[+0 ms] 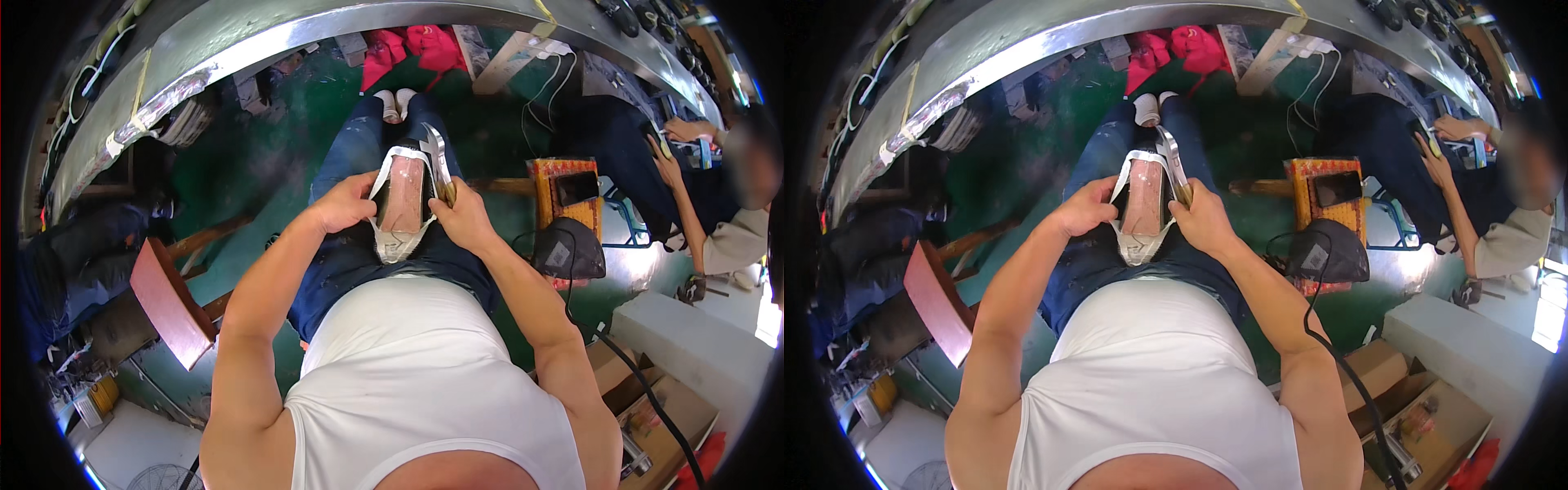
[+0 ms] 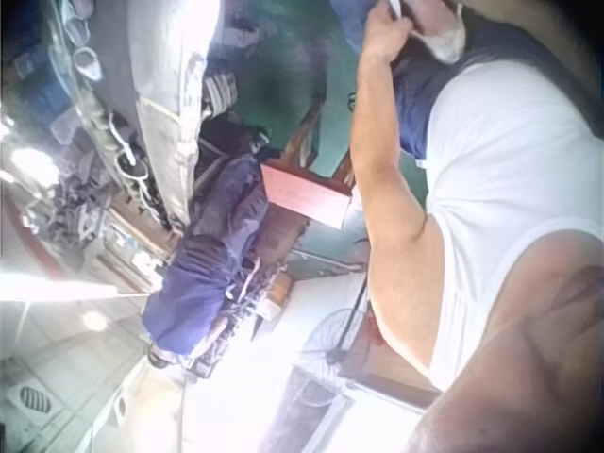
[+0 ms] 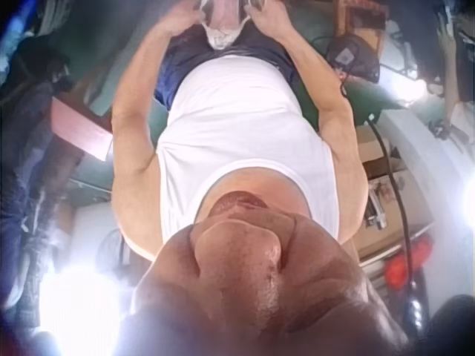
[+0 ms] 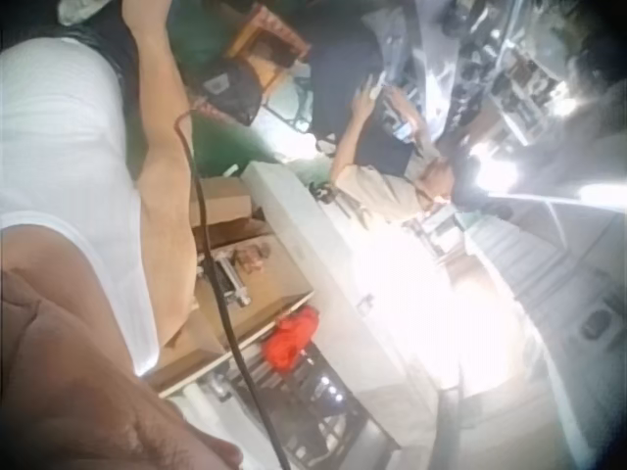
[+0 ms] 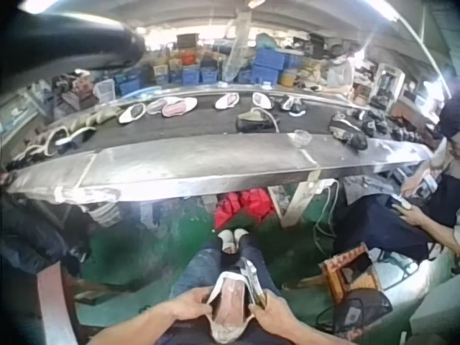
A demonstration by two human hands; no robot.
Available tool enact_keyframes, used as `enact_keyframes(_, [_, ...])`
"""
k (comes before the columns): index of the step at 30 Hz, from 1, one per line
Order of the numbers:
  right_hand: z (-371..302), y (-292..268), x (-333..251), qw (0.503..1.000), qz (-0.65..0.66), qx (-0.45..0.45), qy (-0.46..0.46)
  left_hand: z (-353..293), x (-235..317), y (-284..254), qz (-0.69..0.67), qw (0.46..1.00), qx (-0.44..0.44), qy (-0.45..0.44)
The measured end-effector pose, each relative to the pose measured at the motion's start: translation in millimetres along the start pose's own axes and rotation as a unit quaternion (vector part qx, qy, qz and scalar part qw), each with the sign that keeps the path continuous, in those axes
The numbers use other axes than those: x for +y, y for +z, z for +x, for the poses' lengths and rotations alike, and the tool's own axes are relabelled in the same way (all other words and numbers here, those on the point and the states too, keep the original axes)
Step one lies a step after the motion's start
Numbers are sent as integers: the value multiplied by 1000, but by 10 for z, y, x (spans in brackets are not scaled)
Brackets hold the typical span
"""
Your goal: The recorder is assembling shoes by pulling the upper material over the last and securing it, while working at a conveyor belt in a factory setting.
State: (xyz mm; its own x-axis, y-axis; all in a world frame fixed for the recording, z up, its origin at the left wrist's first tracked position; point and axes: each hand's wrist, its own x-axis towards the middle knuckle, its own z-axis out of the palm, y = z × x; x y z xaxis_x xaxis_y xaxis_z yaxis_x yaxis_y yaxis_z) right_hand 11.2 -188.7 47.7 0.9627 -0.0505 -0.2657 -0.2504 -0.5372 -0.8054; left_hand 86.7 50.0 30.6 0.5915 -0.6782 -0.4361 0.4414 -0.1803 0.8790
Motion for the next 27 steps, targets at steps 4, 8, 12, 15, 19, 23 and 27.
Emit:
enact_keyframes(4, [-36,-98,104,999,-21,5,31,77,20,90,-104,993,-22,-45])
enact_keyframes(8, [-103,-182,175,997,-54,13,46,89,-35,259,-168,983,0,-78])
enact_keyframes(12, [-427,-543,165,987,-123,-91,55,-67,-352,547,17,996,83,-3])
enact_keyframes(15, [-555,-689,15,962,-190,-188,-47,-101,-447,590,150,982,108,24])
enact_keyframes(19, [-556,-540,63,922,-300,-96,-226,-78,-574,692,62,990,109,62])
enact_keyframes(23, [-505,-526,-227,849,-455,-108,-248,-96,-610,813,18,990,124,63])
enact_keyframes(27, [-436,-550,-398,810,-518,-199,-189,-155,-644,749,-23,995,58,77])
